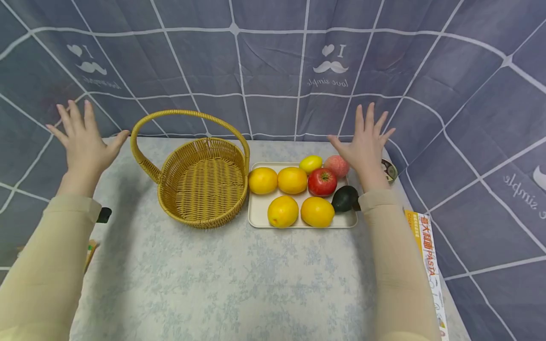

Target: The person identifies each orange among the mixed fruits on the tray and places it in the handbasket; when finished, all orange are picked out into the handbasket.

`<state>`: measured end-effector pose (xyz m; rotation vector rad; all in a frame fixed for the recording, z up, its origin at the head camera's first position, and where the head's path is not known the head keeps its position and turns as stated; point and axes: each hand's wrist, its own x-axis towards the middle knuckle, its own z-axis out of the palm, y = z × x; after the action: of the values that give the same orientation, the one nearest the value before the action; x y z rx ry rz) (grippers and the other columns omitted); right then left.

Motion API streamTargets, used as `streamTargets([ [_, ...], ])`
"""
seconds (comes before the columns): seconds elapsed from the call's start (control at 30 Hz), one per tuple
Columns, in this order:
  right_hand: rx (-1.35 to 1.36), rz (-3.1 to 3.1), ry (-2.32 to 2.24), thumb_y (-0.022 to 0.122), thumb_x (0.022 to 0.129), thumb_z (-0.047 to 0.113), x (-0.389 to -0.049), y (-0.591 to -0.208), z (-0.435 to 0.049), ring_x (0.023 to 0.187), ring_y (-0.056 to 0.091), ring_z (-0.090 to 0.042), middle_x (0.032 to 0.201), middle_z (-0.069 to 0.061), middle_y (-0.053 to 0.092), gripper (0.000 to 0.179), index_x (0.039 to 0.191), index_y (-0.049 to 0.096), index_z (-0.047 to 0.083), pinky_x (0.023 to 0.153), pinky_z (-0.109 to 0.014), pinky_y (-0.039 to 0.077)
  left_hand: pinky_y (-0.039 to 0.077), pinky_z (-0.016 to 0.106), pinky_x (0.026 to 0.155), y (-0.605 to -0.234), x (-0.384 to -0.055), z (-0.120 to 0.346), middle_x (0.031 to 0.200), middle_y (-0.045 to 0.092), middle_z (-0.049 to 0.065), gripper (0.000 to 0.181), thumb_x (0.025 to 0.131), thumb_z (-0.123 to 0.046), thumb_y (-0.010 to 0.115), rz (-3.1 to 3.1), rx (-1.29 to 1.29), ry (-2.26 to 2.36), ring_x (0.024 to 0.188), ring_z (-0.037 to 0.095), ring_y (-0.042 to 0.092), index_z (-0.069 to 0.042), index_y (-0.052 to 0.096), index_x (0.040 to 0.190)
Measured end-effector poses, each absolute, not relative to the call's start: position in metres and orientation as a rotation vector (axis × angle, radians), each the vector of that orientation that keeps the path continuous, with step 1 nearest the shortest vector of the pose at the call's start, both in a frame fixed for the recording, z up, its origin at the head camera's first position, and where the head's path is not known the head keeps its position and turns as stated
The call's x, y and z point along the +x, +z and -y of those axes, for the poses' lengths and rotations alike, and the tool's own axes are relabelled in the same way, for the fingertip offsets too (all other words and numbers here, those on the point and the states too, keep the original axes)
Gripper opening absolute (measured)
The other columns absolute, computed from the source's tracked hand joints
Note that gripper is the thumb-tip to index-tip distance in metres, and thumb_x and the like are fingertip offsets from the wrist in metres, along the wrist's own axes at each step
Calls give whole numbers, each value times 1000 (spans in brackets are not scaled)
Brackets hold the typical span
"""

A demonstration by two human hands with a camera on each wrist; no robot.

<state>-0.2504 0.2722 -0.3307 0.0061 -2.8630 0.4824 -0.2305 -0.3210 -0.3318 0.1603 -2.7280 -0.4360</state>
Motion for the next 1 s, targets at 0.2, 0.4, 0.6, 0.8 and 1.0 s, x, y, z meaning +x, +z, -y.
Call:
streamTargets([
  [0.2, 34, 2813, 589, 52, 89, 67, -234, -338, -266, 148, -23, -42, 166, -6, -13, 102, 160, -3, 19, 110, -74, -15, -7, 60, 121, -340, -216, 316, 165, 3, 17, 82, 99, -45, 51, 2562, 155, -595, 154, 33, -6, -10, 8, 160],
  [0.4, 116, 2774, 708, 58, 89, 60, -215, -348, -258, 149, -22, -39, 167, -6, -5, 98, 161, 5, 18, 113, -72, -12, 3, 51, 124, -345, -197, 306, 162, 17, 18, 72, 100, -36, 52, 2421, 92, -656, 153, 30, 4, -8, 19, 158],
  [0.6, 209, 2762, 775, 66, 89, 48, -197, -361, -250, 150, -15, -44, 167, -12, 4, 95, 160, 14, 12, 112, -74, -9, 4, 49, 125, -350, -177, 297, 159, 24, 20, 65, 100, -30, 53, 2386, 66, -697, 153, 30, 5, -4, 28, 154],
  [0.8, 261, 2789, 891, 68, 89, 45, -178, -372, -238, 150, -7, -47, 165, -15, 11, 91, 158, 21, 7, 113, -73, -5, 11, 55, 123, -360, -155, 286, 161, 20, 18, 64, 101, -29, 51, 2460, 184, -1031, 152, 33, 11, -8, 26, 155],
  [1.0, 251, 2821, 998, 70, 90, 42, -159, -380, -234, 152, -1, -44, 165, -15, 16, 90, 158, 22, 10, 114, -73, 5, 19, 59, 120, -368, -137, 277, 162, 13, 20, 66, 104, -33, 45, 2555, 206, -1324, 150, 38, 14, -9, 16, 158],
])
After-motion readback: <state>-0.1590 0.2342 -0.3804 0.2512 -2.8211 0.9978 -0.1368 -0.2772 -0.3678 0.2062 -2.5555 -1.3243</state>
